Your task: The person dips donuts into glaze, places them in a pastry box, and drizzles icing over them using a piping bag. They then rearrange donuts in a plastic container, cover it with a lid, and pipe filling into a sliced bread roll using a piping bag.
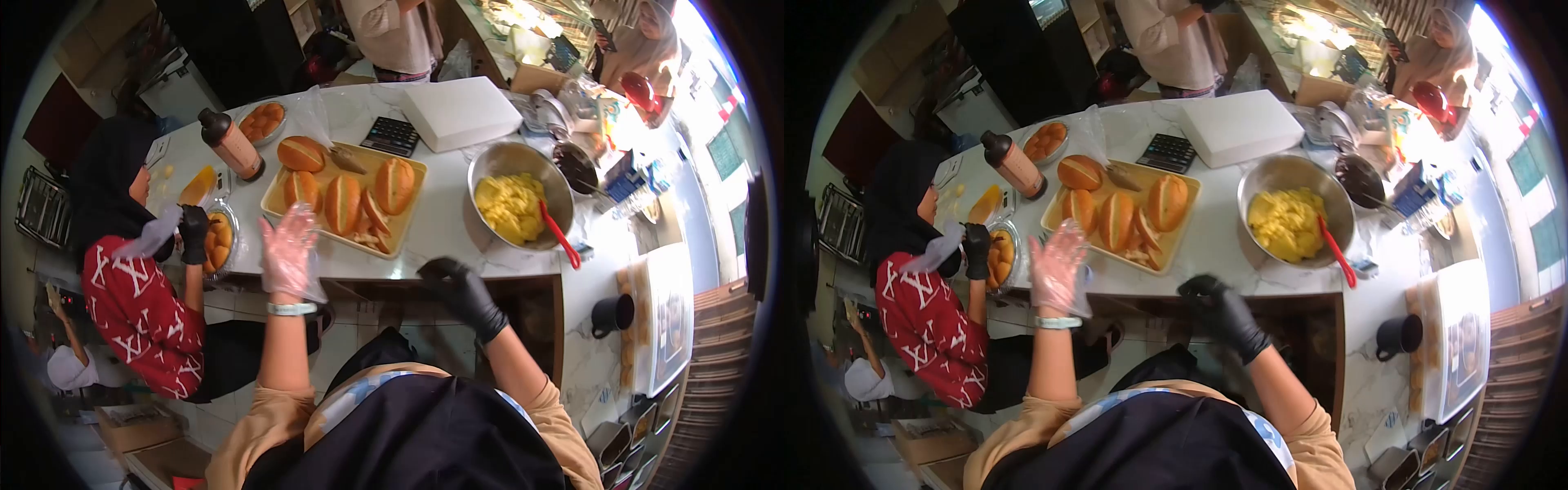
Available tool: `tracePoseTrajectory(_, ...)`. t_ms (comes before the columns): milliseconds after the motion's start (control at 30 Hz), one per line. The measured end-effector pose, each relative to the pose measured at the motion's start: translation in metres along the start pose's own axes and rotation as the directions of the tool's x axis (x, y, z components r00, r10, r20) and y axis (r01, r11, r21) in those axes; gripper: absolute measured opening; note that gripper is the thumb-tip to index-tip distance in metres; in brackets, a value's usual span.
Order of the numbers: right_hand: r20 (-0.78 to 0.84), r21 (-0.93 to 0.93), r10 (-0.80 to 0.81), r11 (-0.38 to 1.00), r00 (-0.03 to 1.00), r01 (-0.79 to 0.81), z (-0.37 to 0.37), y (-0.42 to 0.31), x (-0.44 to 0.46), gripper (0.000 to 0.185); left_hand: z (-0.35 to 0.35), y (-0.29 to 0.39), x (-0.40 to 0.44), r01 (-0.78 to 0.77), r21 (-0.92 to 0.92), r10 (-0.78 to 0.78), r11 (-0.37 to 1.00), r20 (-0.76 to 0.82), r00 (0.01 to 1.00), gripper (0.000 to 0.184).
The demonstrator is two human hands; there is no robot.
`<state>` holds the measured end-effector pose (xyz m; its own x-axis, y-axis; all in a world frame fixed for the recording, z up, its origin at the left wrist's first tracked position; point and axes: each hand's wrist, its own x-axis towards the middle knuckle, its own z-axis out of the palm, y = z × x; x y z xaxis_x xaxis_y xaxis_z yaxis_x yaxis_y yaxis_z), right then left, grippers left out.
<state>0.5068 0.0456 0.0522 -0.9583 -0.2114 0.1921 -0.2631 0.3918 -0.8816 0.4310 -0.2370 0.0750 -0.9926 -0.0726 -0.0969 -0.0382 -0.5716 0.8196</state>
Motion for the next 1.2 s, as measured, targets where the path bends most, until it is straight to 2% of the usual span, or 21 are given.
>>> tracePoseTrajectory(100, -0.293, 0.323, 0.126, 0.946, 0.948, -0.026, -0.014, 0.008, 0.077, 0.023, -0.053, 0.039, 0.05, -0.022, 0.118, 0.04, 0.993, -0.146, 0.988, 0.072)
tracePoseTrajectory(233, -0.626, 0.58, 0.186, 0.76, 0.757, 0.294, -0.04, -0.01, 0.145, 0.025, -0.077, 0.065, 0.079, -0.056, 0.135, 0.084, 0.989, -0.211, 0.974, 0.072)
tracePoseTrajectory(300, -0.65, 0.58, 0.225, 0.764, 0.726, 0.282, -0.041, -0.007, 0.169, 0.026, -0.085, 0.072, 0.09, -0.049, 0.13, 0.073, 0.99, -0.185, 0.98, 0.074)
tracePoseTrajectory(367, -0.522, 0.629, 0.219, 0.752, 0.824, 0.199, -0.031, 0.009, 0.197, 0.027, -0.096, 0.066, 0.111, -0.039, 0.165, 0.068, 0.986, -0.171, 0.983, 0.072)
tracePoseTrajectory(433, -0.327, 0.559, 0.313, 0.825, 0.892, -0.085, 0.0, 0.023, 0.227, 0.026, -0.101, 0.056, 0.133, 0.009, 0.28, 0.041, 0.96, -0.174, 0.984, 0.07)
tracePoseTrajectory(467, -0.157, 0.496, 0.246, 0.857, 0.956, -0.139, 0.021, 0.045, 0.241, 0.027, -0.098, 0.053, 0.148, 0.051, 0.372, 0.021, 0.927, -0.186, 0.982, 0.071)
tracePoseTrajectory(500, -0.147, 0.23, 0.255, 0.949, 0.956, -0.218, 0.043, 0.044, 0.253, 0.029, -0.094, 0.051, 0.163, 0.091, 0.461, 0.004, 0.883, -0.199, 0.98, 0.071)
tracePoseTrajectory(567, -0.26, -0.028, -0.026, 0.999, 0.965, 0.019, 0.086, 0.06, 0.281, 0.031, -0.082, 0.047, 0.187, 0.135, 0.63, 0.066, 0.765, -0.285, 0.956, 0.067)
tracePoseTrajectory(600, -0.224, -0.14, -0.042, 0.99, 0.974, 0.01, 0.094, 0.047, 0.294, 0.031, -0.077, 0.048, 0.198, 0.165, 0.704, 0.101, 0.691, -0.319, 0.942, 0.066)
tracePoseTrajectory(667, -0.263, -0.462, -0.232, 0.883, 0.937, 0.089, 0.116, 0.043, 0.315, 0.031, -0.064, 0.058, 0.223, 0.157, 0.965, 0.179, 0.208, -0.196, 0.964, 0.061)
tracePoseTrajectory(700, -0.257, -0.608, -0.328, 0.786, 0.909, 0.111, 0.125, 0.044, 0.325, 0.031, -0.058, 0.061, 0.233, 0.135, 0.989, 0.192, -0.066, -0.12, 0.974, 0.058)
tracePoseTrajectory(800, -0.171, -0.701, -0.246, 0.711, 0.954, 0.057, 0.145, 0.055, 0.346, 0.03, -0.073, 0.042, 0.277, 0.179, 0.955, 0.198, -0.237, -0.133, 0.971, 0.055)
tracePoseTrajectory(900, -0.151, -0.746, 0.013, 0.655, 0.989, -0.122, 0.15, 0.057, 0.351, 0.025, -0.078, 0.029, 0.291, 0.358, 0.857, -0.078, 0.37, -0.355, 0.931, 0.047)
tracePoseTrajectory(933, -0.182, -0.737, -0.039, 0.667, 0.982, -0.11, 0.15, 0.059, 0.349, 0.021, -0.075, 0.027, 0.287, 0.318, 0.813, -0.053, 0.487, -0.336, 0.94, 0.043)
tracePoseTrajectory(1000, -0.337, -0.544, -0.144, 0.837, 0.93, -0.068, 0.144, 0.063, 0.345, 0.019, -0.063, 0.024, 0.273, 0.211, 0.689, 0.01, 0.693, -0.302, 0.953, 0.038)
tracePoseTrajectory(1033, -0.421, -0.437, -0.178, 0.899, 0.889, -0.027, 0.137, 0.062, 0.341, 0.018, -0.052, 0.022, 0.263, 0.036, 0.668, 0.16, 0.743, -0.231, 0.96, 0.035)
tracePoseTrajectory(1067, -0.497, -0.134, -0.102, 0.99, 0.862, 0.04, 0.131, 0.062, 0.334, 0.021, -0.04, 0.019, 0.251, -0.14, 0.628, 0.312, 0.766, -0.172, 0.934, 0.034)
tracePoseTrajectory(1100, -0.555, 0.299, 0.092, 0.949, 0.827, 0.095, 0.128, 0.06, 0.328, 0.026, -0.034, 0.016, 0.244, -0.311, 0.574, 0.456, 0.758, -0.124, 0.881, 0.033)
tracePoseTrajectory(1133, -0.545, 0.566, 0.232, 0.81, 0.806, 0.15, 0.119, 0.059, 0.327, 0.025, -0.03, 0.015, 0.24, -0.364, 0.553, 0.508, 0.75, -0.128, 0.852, 0.036)
tracePoseTrajectory(1167, -0.494, 0.775, 0.362, 0.595, 0.791, 0.212, 0.107, 0.059, 0.325, 0.025, -0.025, 0.017, 0.234, -0.351, 0.437, 0.465, 0.828, -0.185, 0.866, 0.036)
tracePoseTrajectory(1200, -0.422, 0.885, 0.365, 0.364, 0.83, 0.29, 0.095, 0.056, 0.321, 0.021, -0.011, 0.028, 0.221, -0.334, 0.312, 0.413, 0.889, -0.234, 0.88, 0.035)
